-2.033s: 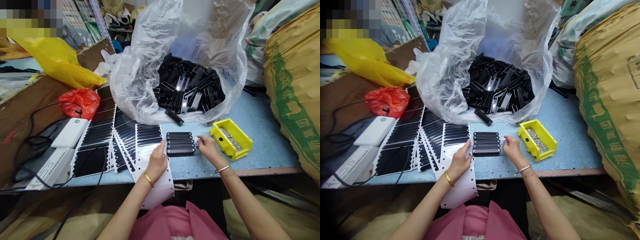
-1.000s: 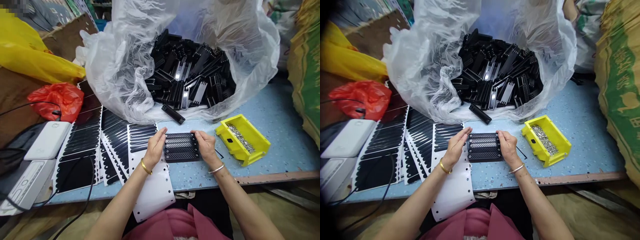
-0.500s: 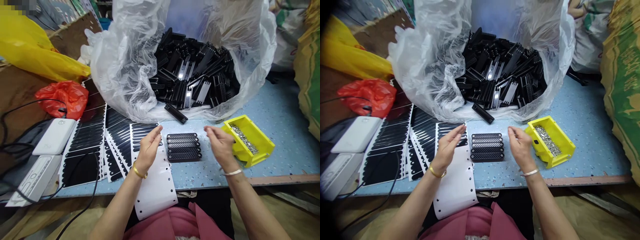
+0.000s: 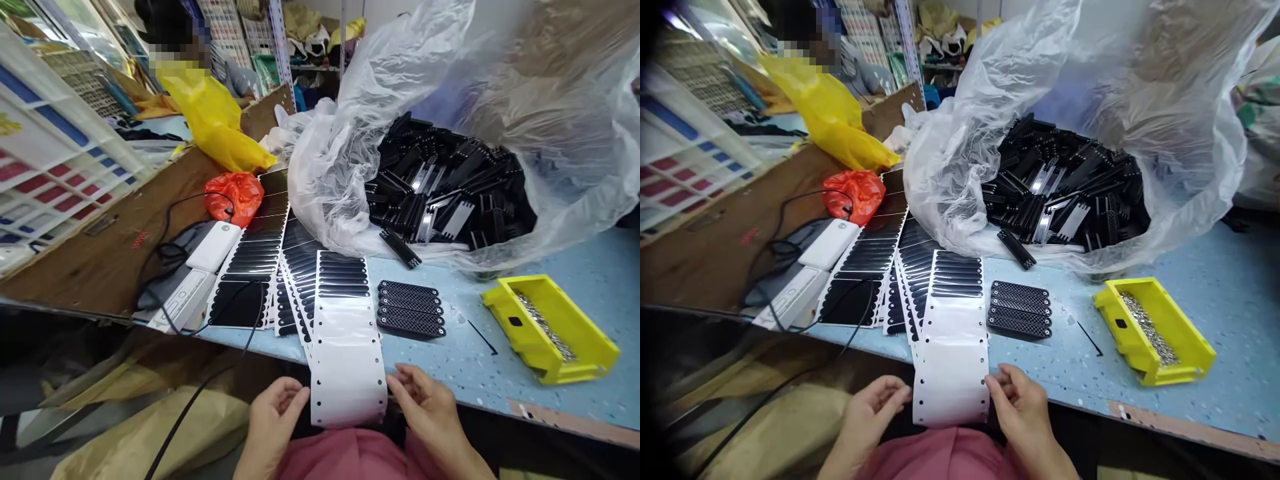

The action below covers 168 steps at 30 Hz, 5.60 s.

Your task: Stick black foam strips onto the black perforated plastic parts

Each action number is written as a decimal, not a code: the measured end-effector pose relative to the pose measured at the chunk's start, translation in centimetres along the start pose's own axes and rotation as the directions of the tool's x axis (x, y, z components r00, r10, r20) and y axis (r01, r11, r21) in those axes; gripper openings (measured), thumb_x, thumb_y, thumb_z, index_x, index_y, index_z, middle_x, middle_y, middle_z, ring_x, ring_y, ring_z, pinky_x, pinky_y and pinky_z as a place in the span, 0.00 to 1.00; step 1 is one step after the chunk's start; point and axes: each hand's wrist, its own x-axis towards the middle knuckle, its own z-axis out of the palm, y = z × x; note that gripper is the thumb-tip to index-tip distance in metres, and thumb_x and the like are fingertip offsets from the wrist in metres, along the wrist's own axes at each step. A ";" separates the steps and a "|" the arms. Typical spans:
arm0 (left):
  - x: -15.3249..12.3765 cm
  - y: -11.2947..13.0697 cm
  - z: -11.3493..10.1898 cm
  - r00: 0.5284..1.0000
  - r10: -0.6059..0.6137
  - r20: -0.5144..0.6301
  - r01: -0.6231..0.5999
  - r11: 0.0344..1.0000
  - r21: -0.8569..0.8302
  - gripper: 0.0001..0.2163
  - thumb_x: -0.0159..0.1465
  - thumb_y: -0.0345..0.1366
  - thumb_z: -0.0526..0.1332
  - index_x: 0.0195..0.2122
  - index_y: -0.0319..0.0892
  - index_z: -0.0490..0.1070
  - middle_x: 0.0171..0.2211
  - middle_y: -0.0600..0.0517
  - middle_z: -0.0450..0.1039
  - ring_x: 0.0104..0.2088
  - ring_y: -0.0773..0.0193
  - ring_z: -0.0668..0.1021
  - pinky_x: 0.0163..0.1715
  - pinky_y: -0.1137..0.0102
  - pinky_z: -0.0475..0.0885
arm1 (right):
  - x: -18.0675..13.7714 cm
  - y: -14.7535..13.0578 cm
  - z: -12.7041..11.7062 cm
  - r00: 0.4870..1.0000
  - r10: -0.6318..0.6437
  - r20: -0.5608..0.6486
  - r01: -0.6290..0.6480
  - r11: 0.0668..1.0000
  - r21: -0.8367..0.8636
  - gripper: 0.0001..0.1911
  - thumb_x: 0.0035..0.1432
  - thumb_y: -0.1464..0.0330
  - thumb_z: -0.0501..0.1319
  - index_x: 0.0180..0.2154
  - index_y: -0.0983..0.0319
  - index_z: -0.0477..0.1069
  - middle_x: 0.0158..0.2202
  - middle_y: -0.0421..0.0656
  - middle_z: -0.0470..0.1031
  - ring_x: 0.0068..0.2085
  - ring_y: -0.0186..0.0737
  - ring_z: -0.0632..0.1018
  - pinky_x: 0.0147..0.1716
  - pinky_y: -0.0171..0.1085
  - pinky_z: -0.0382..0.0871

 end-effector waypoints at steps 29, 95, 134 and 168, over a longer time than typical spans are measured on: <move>2.8 4.4 -0.1 0.915 0.177 0.362 0.018 0.879 -0.476 0.14 0.51 0.37 0.74 0.35 0.34 0.79 0.29 0.46 0.80 0.27 0.63 0.79 0.31 0.70 0.73 | 0.6 -2.1 2.3 0.871 -0.007 0.492 -0.198 0.910 0.364 0.28 0.40 0.61 0.74 0.45 0.63 0.78 0.32 0.46 0.82 0.35 0.47 0.83 0.35 0.41 0.77; 12.1 8.5 5.1 0.946 0.324 -0.017 -0.324 0.941 -0.099 0.09 0.50 0.42 0.61 0.21 0.41 0.67 0.17 0.57 0.63 0.18 0.69 0.65 0.21 0.73 0.60 | 11.7 -10.8 4.4 0.999 0.039 -0.005 -0.031 0.843 0.537 0.14 0.32 0.63 0.71 0.17 0.63 0.68 0.15 0.39 0.72 0.15 0.35 0.74 0.12 0.29 0.67; 8.6 10.5 11.2 0.620 0.069 0.781 0.096 0.982 -0.163 0.19 0.58 0.48 0.62 0.25 0.33 0.74 0.19 0.41 0.76 0.14 0.62 0.76 0.12 0.75 0.54 | 9.3 -8.9 -6.8 0.917 -0.336 -0.217 0.387 0.881 0.271 0.12 0.53 0.58 0.71 0.33 0.60 0.81 0.28 0.43 0.80 0.26 0.40 0.80 0.29 0.40 0.79; 12.3 13.6 16.1 0.659 0.193 0.727 -0.373 0.923 0.093 0.13 0.54 0.41 0.68 0.24 0.36 0.72 0.20 0.50 0.75 0.16 0.70 0.75 0.13 0.79 0.60 | 13.3 -5.9 -12.0 0.985 -0.168 0.038 0.169 0.986 -0.006 0.09 0.43 0.64 0.72 0.21 0.63 0.78 0.18 0.40 0.73 0.22 0.33 0.70 0.21 0.33 0.63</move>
